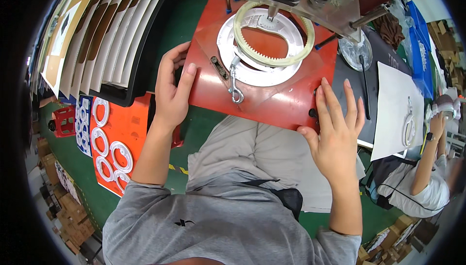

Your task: Applying adhesive to circular components and using a manual press for assembly.

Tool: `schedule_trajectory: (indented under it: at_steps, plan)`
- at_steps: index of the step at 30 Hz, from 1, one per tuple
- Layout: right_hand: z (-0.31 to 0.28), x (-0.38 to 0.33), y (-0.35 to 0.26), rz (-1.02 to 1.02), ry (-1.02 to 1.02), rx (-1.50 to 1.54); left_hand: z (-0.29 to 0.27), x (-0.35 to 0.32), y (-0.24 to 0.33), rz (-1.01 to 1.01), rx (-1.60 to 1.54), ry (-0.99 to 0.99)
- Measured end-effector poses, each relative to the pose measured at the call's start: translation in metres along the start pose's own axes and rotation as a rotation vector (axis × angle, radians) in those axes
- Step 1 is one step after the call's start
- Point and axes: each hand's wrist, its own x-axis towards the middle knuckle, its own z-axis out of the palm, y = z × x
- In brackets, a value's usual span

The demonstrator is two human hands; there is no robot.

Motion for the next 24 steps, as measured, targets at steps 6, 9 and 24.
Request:
schedule_trajectory:
  at_steps: [6, 9, 24]
  plan:
    - [-0.015, 0.026, 0.010, -0.042, 0.151, 0.149, -0.014, 0.009, 0.018, 0.136, 0.168, 0.032]
    - [-0.015, 0.042, 0.001, -0.074, 0.317, 0.286, -0.010, 0.025, 0.054, 0.278, 0.180, 0.011]
    - [0.017, 0.097, 0.004, -0.333, 0.464, 0.501, 0.027, 0.058, 0.081, 0.644, 0.369, -0.280]
